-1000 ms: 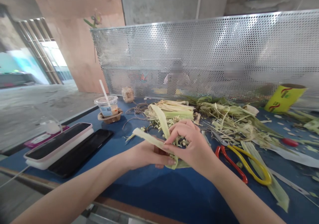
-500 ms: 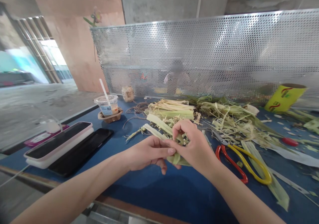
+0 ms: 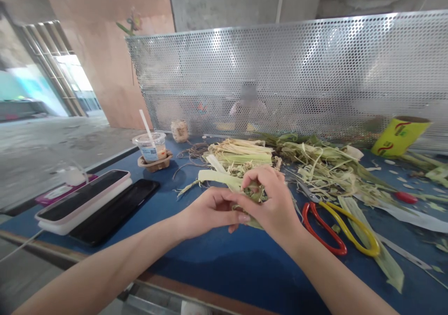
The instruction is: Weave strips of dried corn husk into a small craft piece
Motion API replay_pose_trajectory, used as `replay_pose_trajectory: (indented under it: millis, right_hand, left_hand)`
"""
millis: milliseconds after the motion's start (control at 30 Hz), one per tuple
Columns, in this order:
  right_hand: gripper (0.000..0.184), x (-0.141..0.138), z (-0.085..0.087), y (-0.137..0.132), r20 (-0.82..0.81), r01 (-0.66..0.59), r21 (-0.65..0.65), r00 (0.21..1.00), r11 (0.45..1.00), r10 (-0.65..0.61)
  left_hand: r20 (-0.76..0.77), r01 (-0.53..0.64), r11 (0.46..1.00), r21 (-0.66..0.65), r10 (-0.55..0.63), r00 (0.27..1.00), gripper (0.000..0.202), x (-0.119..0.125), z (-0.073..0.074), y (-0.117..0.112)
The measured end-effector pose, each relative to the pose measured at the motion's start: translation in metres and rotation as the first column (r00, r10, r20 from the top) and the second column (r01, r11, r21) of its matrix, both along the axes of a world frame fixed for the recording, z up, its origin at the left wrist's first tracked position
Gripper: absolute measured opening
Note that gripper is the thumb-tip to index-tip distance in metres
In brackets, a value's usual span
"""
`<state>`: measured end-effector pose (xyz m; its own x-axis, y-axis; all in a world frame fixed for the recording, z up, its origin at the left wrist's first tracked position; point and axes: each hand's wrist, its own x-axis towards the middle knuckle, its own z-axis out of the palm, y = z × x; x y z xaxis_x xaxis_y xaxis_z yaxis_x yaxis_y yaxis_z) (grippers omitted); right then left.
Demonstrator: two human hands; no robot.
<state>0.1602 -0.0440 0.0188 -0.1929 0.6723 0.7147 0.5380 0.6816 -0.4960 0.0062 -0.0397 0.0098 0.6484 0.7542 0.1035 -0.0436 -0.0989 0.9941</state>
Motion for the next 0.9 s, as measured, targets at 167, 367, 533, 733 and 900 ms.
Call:
replay_pose_trajectory:
  millis: [167,367,533,733,900]
  right_hand:
    - [0.014,0.001,-0.001,0.0,0.029,-0.019,-0.013,0.999,1.0,0.019]
    - [0.024,-0.001,-0.004,0.0,0.179,-0.023,0.032,0.984,0.999,0.017]
    - [0.014,-0.002,-0.005,0.0,0.217,0.009,0.088,0.976,0.996,-0.027]
    - [0.007,0.0,-0.004,-0.001,0.076,0.127,0.253,0.986,0.959,-0.15]
    - [0.011,0.003,0.009,-0.011,-0.071,0.004,0.238,0.997,0.971,0.013]
  left_hand:
    - [0.035,-0.023,0.997,-0.069,0.025,0.999,0.025,0.002,0.002,-0.002]
    - [0.073,-0.09,0.98,-0.179,0.104,0.992,0.025,0.004,-0.003,-0.001]
    - [0.058,-0.085,0.986,-0.142,0.094,0.994,0.024,0.004,-0.004,0.0]
    - [0.077,-0.092,0.964,-0.251,0.115,0.99,0.02,0.006,-0.003,-0.001]
    - [0.038,-0.107,0.957,-0.27,0.122,0.992,0.022,0.006,-0.006,0.001]
